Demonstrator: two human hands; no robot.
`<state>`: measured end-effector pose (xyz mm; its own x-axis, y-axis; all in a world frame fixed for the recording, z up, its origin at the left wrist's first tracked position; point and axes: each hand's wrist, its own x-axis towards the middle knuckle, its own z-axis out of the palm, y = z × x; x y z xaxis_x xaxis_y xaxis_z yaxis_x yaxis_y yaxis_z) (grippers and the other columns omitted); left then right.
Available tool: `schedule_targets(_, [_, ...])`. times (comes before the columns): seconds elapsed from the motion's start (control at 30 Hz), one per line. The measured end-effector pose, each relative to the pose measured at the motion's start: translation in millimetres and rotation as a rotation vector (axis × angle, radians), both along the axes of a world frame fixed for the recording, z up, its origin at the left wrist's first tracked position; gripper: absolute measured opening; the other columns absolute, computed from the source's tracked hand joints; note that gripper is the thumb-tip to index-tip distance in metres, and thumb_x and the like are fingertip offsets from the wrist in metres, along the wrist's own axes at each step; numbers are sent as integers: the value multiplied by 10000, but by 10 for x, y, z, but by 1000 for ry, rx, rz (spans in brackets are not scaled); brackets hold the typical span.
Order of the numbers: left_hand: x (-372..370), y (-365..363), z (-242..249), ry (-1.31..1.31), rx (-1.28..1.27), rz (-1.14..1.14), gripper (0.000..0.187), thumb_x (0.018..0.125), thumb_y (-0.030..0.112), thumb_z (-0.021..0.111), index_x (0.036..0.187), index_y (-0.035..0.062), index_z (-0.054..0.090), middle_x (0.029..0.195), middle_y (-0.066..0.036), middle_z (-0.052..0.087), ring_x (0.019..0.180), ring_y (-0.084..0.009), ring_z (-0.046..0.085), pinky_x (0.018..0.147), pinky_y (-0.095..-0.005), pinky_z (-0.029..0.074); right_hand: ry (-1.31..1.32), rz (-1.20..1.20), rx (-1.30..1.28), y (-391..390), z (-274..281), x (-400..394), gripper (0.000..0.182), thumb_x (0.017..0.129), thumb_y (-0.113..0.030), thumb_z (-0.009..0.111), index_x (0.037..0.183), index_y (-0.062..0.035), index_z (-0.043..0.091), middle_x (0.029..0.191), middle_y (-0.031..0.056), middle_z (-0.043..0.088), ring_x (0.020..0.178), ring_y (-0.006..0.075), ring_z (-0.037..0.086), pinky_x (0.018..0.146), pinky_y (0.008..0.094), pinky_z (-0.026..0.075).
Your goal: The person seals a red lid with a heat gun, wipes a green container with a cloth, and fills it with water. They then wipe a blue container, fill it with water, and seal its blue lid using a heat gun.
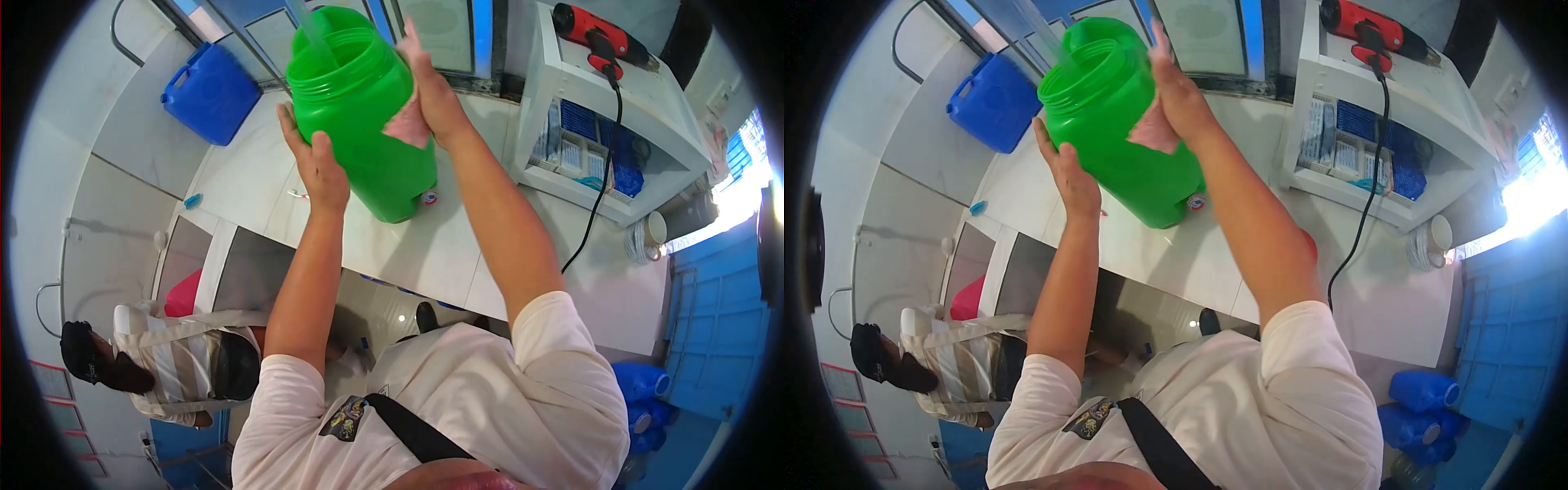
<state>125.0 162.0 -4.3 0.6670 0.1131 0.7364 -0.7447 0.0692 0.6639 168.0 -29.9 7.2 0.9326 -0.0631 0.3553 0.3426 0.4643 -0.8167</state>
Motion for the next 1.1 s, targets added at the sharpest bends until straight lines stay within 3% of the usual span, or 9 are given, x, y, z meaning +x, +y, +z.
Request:
schedule_targets(0.2, [-622, 162, -325, -285, 541, 418, 765, 973, 328, 627, 1543, -28, 262, 1549, -219, 348, 1442, -315, 361, 1216, -465, 197, 123, -69, -4, -86, -506, -694, 449, 1049, -279, 583, 1406, -8, 561, 1312, 73, 629, 1191, 151, 591, 1021, 295, 458])
schedule_targets(0.37, [-940, -8, -892, 112, 437, -150, 639, 917, 165, 693, 1442, -10, 372, 1423, -183, 489, 1390, -288, 411, 1134, -450, 332, 4, -128, -61, -362, -377, -1225, 298, 1009, -120, 577, 1276, -7, 646, 1233, 47, 643, 1110, 143, 610, 960, 324, 495])
schedule_targets(0.43, [-954, -237, -718, 153, 400, -189, 678, 918, 120, 694, 1480, -7, 336, 1453, -180, 469, 1373, -295, 441, 1128, -450, 356, -248, -319, -1020, -556, -55, -1427, 315, 978, -137, 601, 1279, -77, 672, 1158, 75, 667, 1054, 248, 643, 977, 339, 501])
schedule_targets(0.57, [-806, -689, -390, 109, 281, -289, 731, 910, 183, 745, 1491, -17, 349, 1429, -187, 494, 1350, -311, 486, 1117, -463, 388, -210, -68, -988, -872, 445, -1502, 311, 914, -113, 646, 1221, -104, 699, 1222, 117, 625, 1084, 319, 619, 963, 382, 513])
schedule_targets(0.7, [-603, -875, -245, 327, 511, -805, 726, 968, 276, 704, 1512, -1, 310, 1448, -162, 507, 1275, -291, 566, 1063, -462, 449, -122, -161, -1044, -1037, 1059, -1914, 311, 926, -71, 535, 1218, -60, 643, 1004, 120, 722, 774, 227, 700, 709, 317, 561])
schedule_targets(0.77, [-708, -1101, -169, 654, 268, -961, 621, 1001, 280, 643, 1475, 4, 352, 1421, -140, 531, 1259, -300, 580, 1032, -439, 480, 130, 187, -529, -1285, 1160, -2019, 310, 929, -88, 546, 1224, -69, 642, 1002, 102, 731, 774, 195, 705, 689, 291, 555])
schedule_targets(0.8, [-747, -1217, -154, 742, 126, -1072, 520, 1048, 288, 528, 1478, 45, 368, 1401, -123, 545, 1252, -291, 589, 1017, -413, 496, -49, -481, -978, -1020, 809, -2067, 301, 954, -70, 518, 1226, -60, 646, 1020, 86, 714, 839, 189, 701, 709, 293, 556])
schedule_targets(0.97, [-941, -1489, -63, 940, -190, -1255, 485, 1066, 264, 378, 1521, 99, 356, 1433, -99, 530, 1282, -223, 573, 1053, -418, 476, -544, -639, -1321, -1314, -183, -2269, 447, 819, -80, 685, 1264, -95, 645, 1358, 135, 564, 1155, 335, 597, 947, 417, 519])
schedule_targets(1.1, [-1117, -1571, -192, 936, 131, -1365, 711, 1012, 402, 551, 1578, 68, 281, 1458, -98, 515, 1385, -235, 476, 1165, -417, 359, 42, -574, -1284, -1533, -569, -2832, 533, 824, -53, 699, 1343, -116, 595, 1342, 150, 575, 1145, 344, 612, 946, 416, 516])
